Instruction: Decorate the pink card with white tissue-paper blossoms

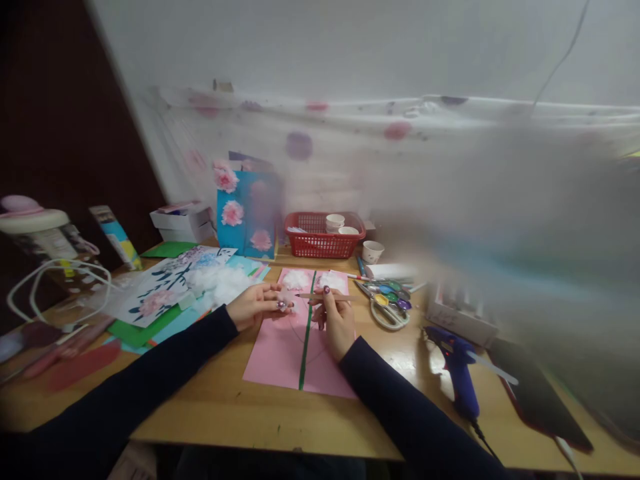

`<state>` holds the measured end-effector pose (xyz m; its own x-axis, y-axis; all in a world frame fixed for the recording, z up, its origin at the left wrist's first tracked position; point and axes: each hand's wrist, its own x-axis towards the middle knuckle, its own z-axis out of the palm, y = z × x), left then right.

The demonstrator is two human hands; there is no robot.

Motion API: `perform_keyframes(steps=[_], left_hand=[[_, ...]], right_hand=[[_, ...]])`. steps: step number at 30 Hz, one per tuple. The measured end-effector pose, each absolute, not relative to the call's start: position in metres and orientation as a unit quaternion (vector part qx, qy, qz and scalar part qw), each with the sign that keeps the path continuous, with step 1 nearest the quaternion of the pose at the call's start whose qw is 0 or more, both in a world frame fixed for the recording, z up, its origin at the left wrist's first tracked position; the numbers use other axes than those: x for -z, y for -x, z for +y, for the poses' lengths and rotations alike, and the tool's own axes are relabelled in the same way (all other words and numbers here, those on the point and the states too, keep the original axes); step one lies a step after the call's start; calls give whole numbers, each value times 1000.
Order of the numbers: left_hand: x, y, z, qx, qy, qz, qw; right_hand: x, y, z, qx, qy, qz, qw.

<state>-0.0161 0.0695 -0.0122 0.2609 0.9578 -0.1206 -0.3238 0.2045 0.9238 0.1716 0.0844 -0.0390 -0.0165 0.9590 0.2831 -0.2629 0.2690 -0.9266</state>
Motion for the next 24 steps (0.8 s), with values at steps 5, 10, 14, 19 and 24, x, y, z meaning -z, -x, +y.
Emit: perform_keyframes(steps=[5,10,14,19,24], left_hand=[[21,5,63,-480,-378,371,699],[22,5,62,-484,-368,373,701],[23,7,63,-486,-357,354,714],[20,9,63,-492,-337,339,728],[18,9,63,-494,-318,336,737]], right_hand=[[39,-170,74,-495,317,-549,594],[38,-168,65,-494,306,-565,585],[36,-167,63,-492,303,-570,585],[33,-167,61,-489,297,-578,582],[37,-168,63,-484,301,-582,580]])
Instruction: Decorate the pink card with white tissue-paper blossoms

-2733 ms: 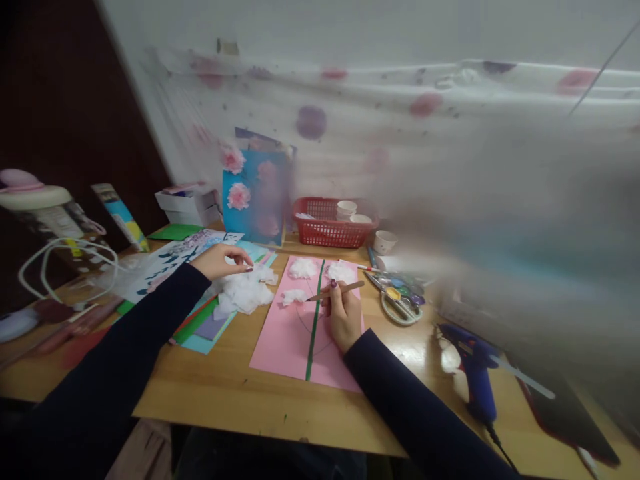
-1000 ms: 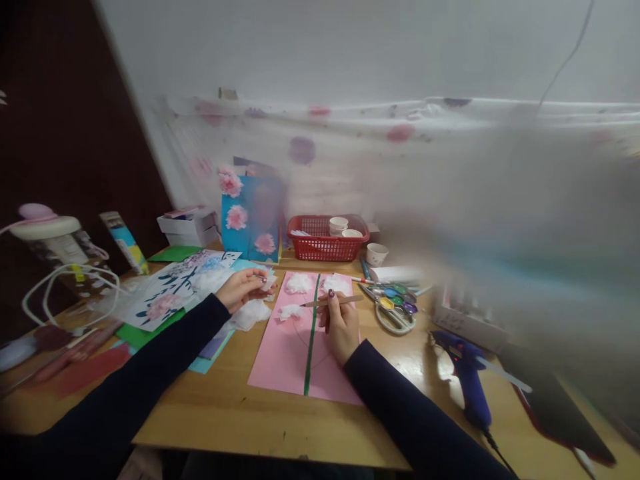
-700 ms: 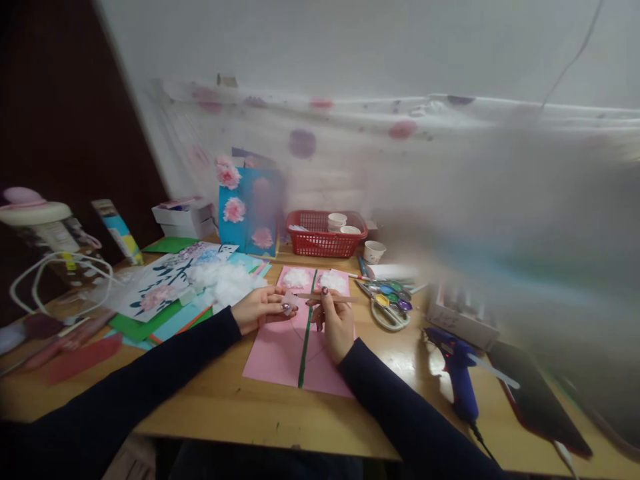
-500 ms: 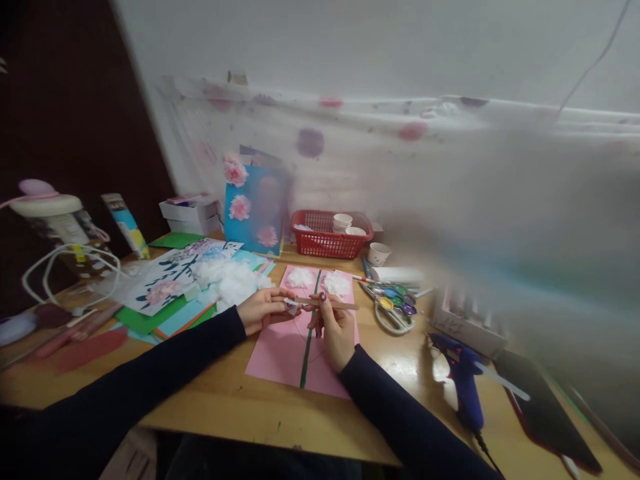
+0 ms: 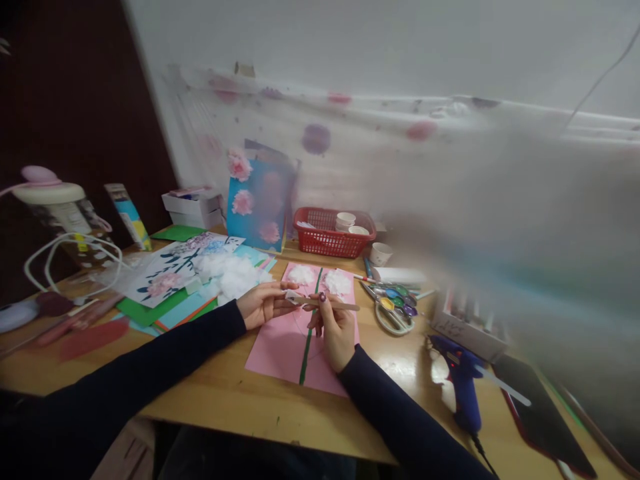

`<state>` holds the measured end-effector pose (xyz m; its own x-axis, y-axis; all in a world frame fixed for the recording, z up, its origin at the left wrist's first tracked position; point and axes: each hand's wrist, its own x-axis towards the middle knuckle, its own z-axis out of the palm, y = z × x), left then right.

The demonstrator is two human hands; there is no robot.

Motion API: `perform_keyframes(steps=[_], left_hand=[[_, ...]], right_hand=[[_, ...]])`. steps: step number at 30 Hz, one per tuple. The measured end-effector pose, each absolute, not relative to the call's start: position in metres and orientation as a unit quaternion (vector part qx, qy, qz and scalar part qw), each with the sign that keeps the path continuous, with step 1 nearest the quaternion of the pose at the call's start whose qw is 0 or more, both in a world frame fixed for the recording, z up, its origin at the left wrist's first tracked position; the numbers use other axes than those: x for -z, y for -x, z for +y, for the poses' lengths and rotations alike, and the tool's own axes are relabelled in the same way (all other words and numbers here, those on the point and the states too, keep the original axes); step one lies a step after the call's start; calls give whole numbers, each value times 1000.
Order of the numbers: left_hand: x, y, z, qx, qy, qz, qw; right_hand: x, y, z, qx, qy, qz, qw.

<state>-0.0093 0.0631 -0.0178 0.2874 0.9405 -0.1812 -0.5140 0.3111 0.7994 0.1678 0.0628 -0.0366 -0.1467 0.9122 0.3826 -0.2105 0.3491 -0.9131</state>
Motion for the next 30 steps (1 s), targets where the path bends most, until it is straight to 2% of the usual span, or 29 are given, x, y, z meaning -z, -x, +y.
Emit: perform_keyframes(steps=[12,17,21,30], left_hand=[[20,11,64,-516,-378,365,677],[25,14,71,-542,-420,371,627],[27,18,72,-499,-494,375,605],[28,13,65,-416,-584,368,591]], right_hand=[[36,-167,61,-482,307,-598,562],[37,-171,65,-516,313,-527,599],[38,-173,73,-514,338,-484,622],[36,-170,66,-505,342,-551,569]])
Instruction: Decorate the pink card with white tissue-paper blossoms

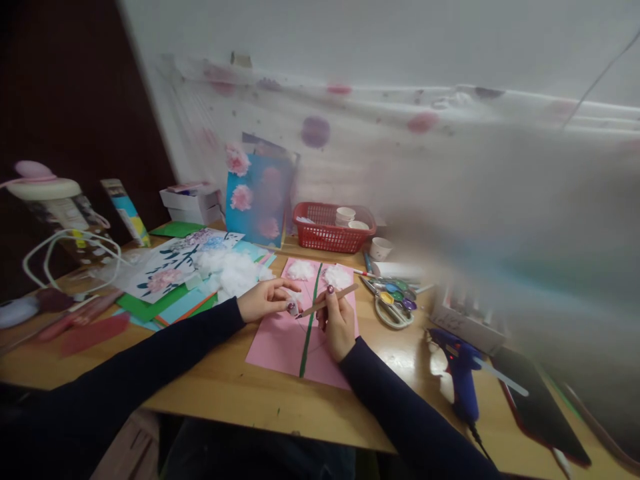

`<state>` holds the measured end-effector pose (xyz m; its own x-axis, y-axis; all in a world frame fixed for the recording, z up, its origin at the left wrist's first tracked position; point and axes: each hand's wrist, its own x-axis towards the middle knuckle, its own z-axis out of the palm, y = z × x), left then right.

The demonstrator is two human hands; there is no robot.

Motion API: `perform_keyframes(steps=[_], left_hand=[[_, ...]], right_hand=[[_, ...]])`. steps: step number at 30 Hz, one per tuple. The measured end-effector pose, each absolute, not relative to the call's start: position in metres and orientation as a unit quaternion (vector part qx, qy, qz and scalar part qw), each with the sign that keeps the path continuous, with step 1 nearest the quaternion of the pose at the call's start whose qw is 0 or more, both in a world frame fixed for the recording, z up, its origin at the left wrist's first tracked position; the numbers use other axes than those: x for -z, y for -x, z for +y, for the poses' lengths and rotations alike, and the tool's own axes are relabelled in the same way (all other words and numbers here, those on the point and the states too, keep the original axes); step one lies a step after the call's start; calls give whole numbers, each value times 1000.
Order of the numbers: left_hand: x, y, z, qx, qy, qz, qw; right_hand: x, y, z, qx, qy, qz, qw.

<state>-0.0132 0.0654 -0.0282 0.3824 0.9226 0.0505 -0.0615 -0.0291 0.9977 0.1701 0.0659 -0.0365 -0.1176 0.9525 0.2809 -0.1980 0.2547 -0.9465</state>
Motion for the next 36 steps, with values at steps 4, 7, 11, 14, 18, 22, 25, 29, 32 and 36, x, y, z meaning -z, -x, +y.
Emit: perform_keyframes(steps=[4,7,11,14,18,22,25,29,32,36], left_hand=[[27,11,64,-411,-592,364,590],[26,11,63,-415,-595,361,587],[27,9,61,-410,-604,375,571],[29,5,58,-402,-601,369,584],[28,2,54,-392,-593,352,609],[27,3,54,-395,-581,337,627],[27,4,55,-394,-570,322,644],[28,7,57,-398,-588,314,630],[29,10,61,-407,-592,328,613],[24,20,69,-433,-581,375,578]], right_hand=[[37,-171,66,-505,337,-561,562],[37,-171,67,-501,338,-562,565],[38,-170,66,-504,335,-569,557],[38,-170,66,-510,329,-573,551],[37,-170,65,-507,331,-573,552],[36,-170,66,-502,336,-570,557],[37,-170,67,-501,336,-564,564],[38,-170,69,-502,332,-561,568],[36,-169,69,-497,332,-554,580],[35,-170,72,-464,336,-534,621]])
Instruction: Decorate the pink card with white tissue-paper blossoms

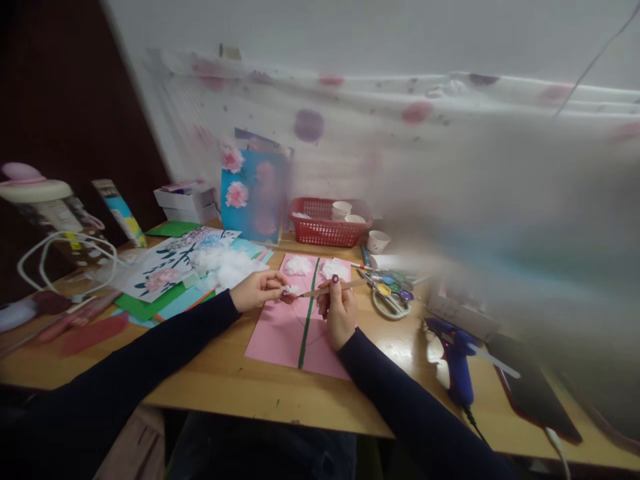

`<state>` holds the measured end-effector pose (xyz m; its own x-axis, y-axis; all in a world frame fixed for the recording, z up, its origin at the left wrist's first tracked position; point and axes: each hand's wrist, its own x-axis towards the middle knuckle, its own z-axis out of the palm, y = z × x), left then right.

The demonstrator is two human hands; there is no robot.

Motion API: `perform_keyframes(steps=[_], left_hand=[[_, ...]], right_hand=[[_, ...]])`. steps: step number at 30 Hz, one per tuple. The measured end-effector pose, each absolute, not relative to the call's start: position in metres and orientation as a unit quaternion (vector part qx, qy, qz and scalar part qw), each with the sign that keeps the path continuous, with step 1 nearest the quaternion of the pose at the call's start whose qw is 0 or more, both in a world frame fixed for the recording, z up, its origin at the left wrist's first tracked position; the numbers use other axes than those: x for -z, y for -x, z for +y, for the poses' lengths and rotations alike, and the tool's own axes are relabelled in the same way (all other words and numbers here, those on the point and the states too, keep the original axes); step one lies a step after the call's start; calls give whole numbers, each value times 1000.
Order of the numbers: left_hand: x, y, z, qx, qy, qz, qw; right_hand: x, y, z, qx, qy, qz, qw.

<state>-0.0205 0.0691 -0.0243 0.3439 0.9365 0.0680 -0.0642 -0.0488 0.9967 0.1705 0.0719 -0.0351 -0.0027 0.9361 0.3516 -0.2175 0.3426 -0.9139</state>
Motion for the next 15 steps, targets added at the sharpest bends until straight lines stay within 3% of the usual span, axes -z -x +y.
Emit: perform_keyframes(steps=[7,15], left_hand=[[9,36,75,-463,-617,450,451],[18,29,76,-393,-690,481,371]], right_hand=[[46,-172,81,-413,352,-630,555],[48,-168,83,-377,372,-683,503]])
